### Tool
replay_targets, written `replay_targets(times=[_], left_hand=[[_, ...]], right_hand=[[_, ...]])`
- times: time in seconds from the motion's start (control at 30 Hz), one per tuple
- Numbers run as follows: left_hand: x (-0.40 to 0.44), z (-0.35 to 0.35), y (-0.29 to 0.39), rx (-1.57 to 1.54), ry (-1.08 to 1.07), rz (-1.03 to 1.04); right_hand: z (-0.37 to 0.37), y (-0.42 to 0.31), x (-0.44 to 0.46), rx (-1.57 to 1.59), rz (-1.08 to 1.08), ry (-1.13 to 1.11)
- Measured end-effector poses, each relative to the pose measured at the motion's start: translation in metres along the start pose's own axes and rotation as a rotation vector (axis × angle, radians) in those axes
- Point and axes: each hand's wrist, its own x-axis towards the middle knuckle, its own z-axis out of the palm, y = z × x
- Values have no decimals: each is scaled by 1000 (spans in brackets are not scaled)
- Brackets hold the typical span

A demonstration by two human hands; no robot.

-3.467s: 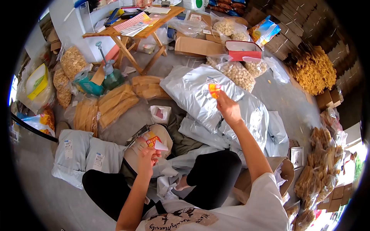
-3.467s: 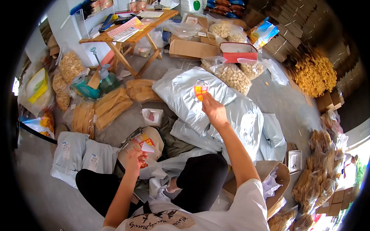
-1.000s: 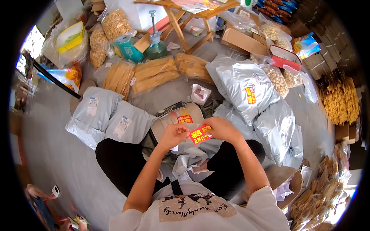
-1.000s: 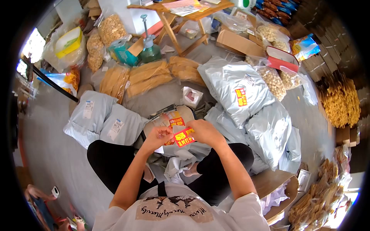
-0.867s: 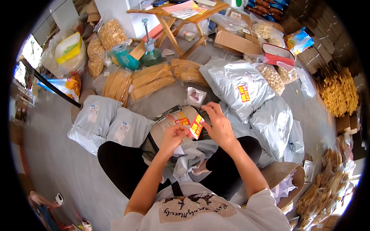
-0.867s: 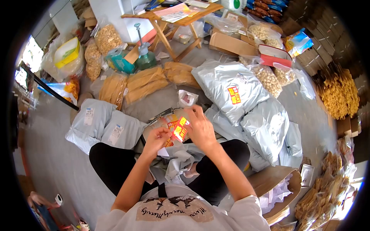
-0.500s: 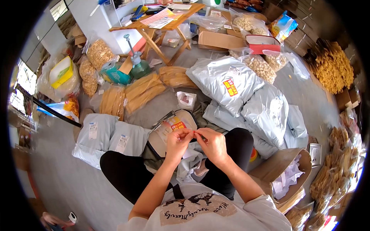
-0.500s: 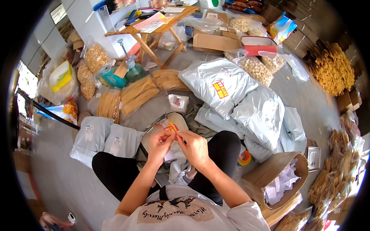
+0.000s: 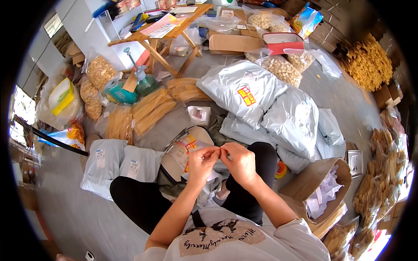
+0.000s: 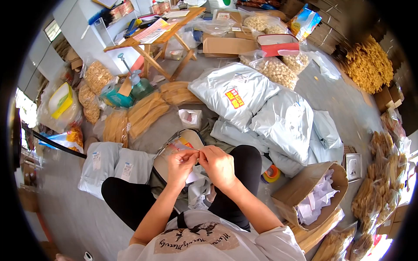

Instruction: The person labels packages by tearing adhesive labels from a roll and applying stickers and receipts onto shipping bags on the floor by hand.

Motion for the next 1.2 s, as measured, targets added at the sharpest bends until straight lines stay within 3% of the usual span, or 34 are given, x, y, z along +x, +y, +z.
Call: replay_targets(times=[0.03, 0.1, 0.13, 0.2, 0.33, 0.53, 0.6, 0.63, 0.7, 0.83, 0.9, 0.97, 1.03, 1.1, 1.2], left_hand=[[-1, 2, 3, -66, -21, -85], [0, 5, 7, -83, -31, -95], [0, 7, 7, -101, -36, -103], [0, 13, 5, -57, -43, -16], [2, 22, 3, 35, -62, 176], [5, 29, -1, -115, -150, 133], [5, 30, 2, -133, -170, 55], [4, 31, 4, -153, -189, -22], [5, 35, 5, -139, -185, 10], [7, 41, 13, -70, -219, 47], [6, 35, 20, -249, -313, -210], [12, 28, 17, -379, -408, -287], [18, 17, 2, -482, -403, -400], [23, 8, -13, -684, -450, -448], [24, 2, -13, -742, -413, -467]], right_hand=[[-5, 0, 0, -4, 6, 3], [-14, -1, 1, 275, 300, -125], [-14, 0, 0, 274, 303, -122], [-15, 4, -2, 116, 116, -7], [-21, 5, -1, -51, -5, 31], [-32, 15, -4, 241, 317, -14], [-33, 21, -8, 566, 595, -73], [-35, 19, -8, 567, 597, -71], [-40, 14, -6, 362, 353, 33], [-43, 16, -8, 191, 275, 69], [-50, 18, -7, 402, 516, 24], [-66, 30, -10, 1027, 861, -14], [-75, 47, -17, 1375, 948, 93], [-92, 58, -19, 1454, 1035, 214], [-115, 133, -51, 1315, 938, 428]])
